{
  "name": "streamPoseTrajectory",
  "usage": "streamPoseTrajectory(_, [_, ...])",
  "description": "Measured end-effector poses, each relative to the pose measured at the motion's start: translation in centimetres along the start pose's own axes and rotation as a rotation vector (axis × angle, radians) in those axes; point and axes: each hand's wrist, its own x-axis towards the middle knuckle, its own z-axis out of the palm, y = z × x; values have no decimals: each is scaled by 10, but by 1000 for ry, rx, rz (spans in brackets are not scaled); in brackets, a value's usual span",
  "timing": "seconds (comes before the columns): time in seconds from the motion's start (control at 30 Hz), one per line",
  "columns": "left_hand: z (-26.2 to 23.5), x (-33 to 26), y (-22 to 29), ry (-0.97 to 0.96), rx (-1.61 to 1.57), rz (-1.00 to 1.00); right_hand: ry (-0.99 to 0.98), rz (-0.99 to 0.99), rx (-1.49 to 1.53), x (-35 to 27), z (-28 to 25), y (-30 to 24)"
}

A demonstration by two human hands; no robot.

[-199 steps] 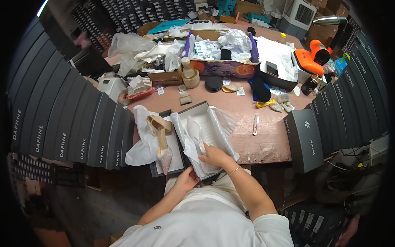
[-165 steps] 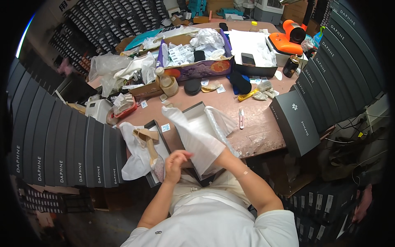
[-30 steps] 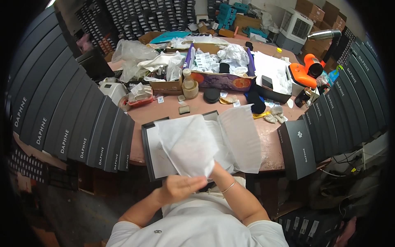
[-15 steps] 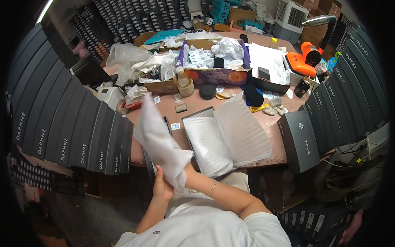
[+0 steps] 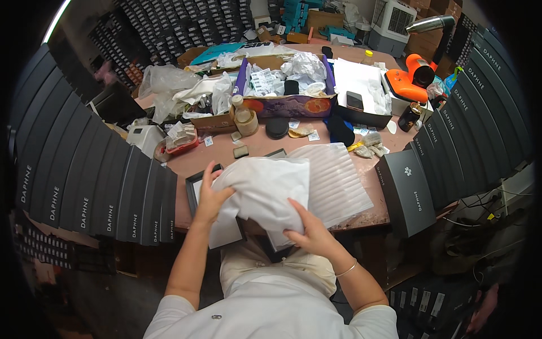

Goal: Packing pairs of high-heeled shoes into boxes with tissue paper and silica gel packets at a workbench.

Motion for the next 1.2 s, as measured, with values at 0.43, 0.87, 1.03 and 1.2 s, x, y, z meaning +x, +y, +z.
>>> streamPoseTrajectory(0.43, [118,-5,-97,-636,381,-274,-19,129,-361,-37,-39,40])
streamPoseTrajectory(0.87, [-24,-65,-126,177,615,-60,270,-392,-291,70,-2,82])
streamPoseTrajectory(1.03, [-51,-80,-16,126,-69,27,-50,-282,-1023,79,18,79])
streamPoseTrajectory(1.2, [-3,-111,44,-16,-572,-28,189,-253,-115,65,-13,30])
